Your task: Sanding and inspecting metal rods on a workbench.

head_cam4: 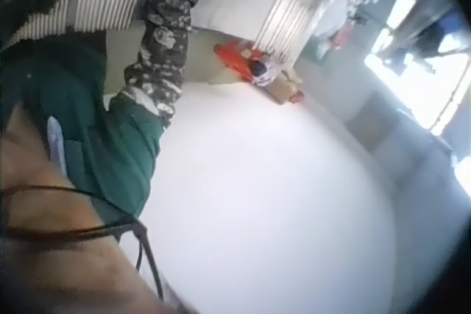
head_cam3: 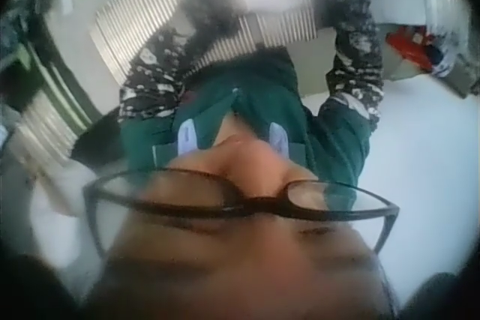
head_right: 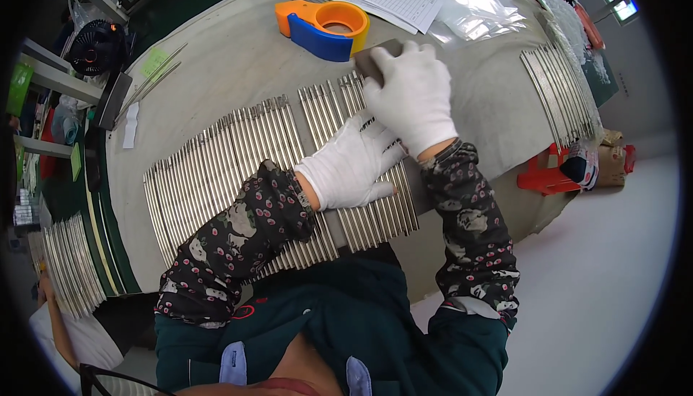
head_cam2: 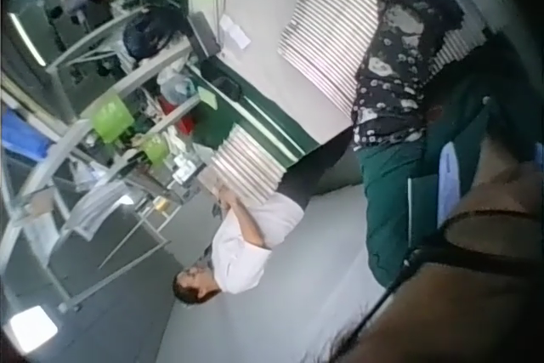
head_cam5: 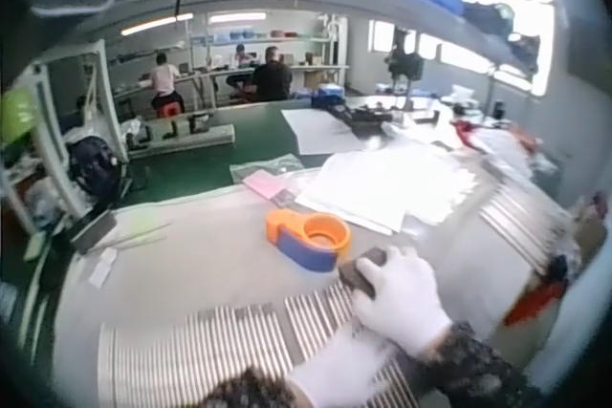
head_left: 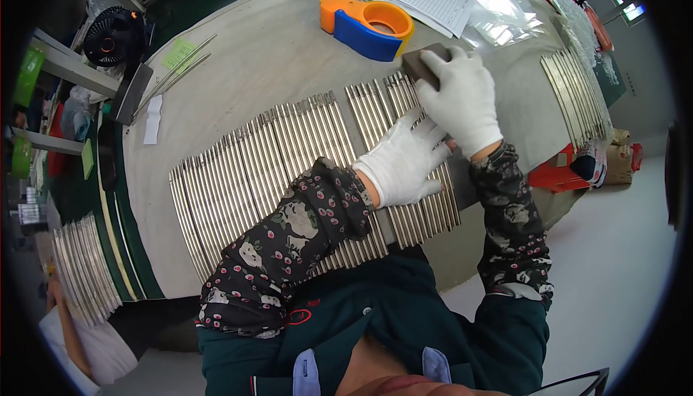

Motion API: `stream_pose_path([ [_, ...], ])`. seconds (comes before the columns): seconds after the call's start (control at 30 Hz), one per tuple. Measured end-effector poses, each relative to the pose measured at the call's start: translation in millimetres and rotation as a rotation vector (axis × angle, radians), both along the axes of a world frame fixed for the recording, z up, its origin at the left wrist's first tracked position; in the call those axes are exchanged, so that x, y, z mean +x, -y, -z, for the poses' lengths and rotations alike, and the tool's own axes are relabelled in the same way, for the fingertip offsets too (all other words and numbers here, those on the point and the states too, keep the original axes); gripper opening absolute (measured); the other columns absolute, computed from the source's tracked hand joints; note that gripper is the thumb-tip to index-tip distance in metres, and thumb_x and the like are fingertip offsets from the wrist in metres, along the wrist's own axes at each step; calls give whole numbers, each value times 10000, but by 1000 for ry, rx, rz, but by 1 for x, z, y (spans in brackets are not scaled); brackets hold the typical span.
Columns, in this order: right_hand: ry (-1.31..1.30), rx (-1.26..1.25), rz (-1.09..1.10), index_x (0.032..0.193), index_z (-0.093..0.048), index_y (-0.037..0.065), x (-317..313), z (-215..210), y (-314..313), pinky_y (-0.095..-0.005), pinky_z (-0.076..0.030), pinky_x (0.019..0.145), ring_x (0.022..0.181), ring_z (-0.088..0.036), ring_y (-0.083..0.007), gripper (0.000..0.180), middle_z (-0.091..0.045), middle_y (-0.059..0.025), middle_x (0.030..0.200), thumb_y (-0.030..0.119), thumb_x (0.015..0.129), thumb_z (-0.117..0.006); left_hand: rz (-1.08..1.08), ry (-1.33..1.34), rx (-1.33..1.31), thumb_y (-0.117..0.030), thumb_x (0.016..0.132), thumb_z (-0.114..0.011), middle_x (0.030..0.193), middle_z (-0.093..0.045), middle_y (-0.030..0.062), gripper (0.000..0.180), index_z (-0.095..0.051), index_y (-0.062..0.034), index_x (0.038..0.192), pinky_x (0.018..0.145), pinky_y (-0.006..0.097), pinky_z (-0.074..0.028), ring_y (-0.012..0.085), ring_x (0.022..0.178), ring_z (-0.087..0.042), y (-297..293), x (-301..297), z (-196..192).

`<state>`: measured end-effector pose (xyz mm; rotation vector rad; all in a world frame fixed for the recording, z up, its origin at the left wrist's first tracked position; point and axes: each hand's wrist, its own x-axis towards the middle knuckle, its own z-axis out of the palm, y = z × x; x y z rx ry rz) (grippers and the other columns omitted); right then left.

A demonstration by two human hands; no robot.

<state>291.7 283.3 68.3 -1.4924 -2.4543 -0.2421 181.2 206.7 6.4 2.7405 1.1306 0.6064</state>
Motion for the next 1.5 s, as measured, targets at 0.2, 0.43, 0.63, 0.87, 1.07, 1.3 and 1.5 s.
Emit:
stream_pose_path([
  [0.2, 96, -71, 158, 1080, -683, 114, 10, -2, -15, -434, -508, 796, 928, -588, -336, 381, -629, -177, 979, 250, 732, -612, -3, 16, 44, -432, 791, -611, 1279, -497, 205, 610, -539, 1, 1214, 1077, 497, -262, 361, 1251, -411, 1, 2, 3],
  [0.43, 54, -8, 97, 1052, -687, 130, 13, 4, -14, -426, -504, 809, 950, -590, -347, 345, -625, -187, 1018, 282, 754, -602, -26, -66, -47, -456, 815, -589, 1285, -495, 170, 607, -539, -26, 1240, 1099, 481, -221, 313, 1271, -393, 4, 1, -2],
  [0.63, 37, -38, -4, 1081, -686, 125, 11, 4, -11, -427, -505, 814, 942, -585, -350, 379, -625, -200, 1028, 266, 736, -611, -2, -54, -48, -464, 821, -579, 1317, -471, 186, 650, -505, -17, 1287, 1115, 484, -207, 331, 1302, -363, 4, 0, -11],
  [0.87, -112, -5, -219, 1102, -678, 121, 20, 19, 0, -429, -498, 838, 981, -577, -358, 392, -620, -194, 1083, 252, 738, -615, 2, -94, -93, -441, 815, -594, 1341, -452, 187, 632, -511, -21, 1279, 1115, 475, -214, 326, 1318, -348, 0, 0, -12],
  [1.07, -44, 127, 139, 1147, -650, 140, 96, 43, -15, -440, -504, 795, 981, -581, -346, 424, -601, -204, 1096, 277, 745, -636, 16, -88, -49, -430, 804, -617, 1353, -444, 195, 640, -511, -14, 1279, 1105, 475, -245, 329, 1324, -349, 0, 2, -7],
  [1.3, -66, 214, 159, 1206, -601, 136, 100, 65, -5, -440, -491, 797, 994, -572, -356, 504, -567, -204, 1159, 281, 728, -671, -25, -96, -19, -434, 812, -611, 1368, -440, 196, 656, -496, -14, 1303, 1114, 469, -234, 327, 1332, -349, -6, 18, -5],
  [1.5, -90, 223, 146, 1184, -615, 134, 101, 69, -9, -442, -496, 776, 965, -579, -350, 486, -575, -194, 1136, 281, 724, -669, 100, 1, -36, -480, 761, -655, 1428, -360, 194, 729, -487, -39, 1317, 1112, 515, -207, 334, 1350, -309, 29, 25, -19],
])
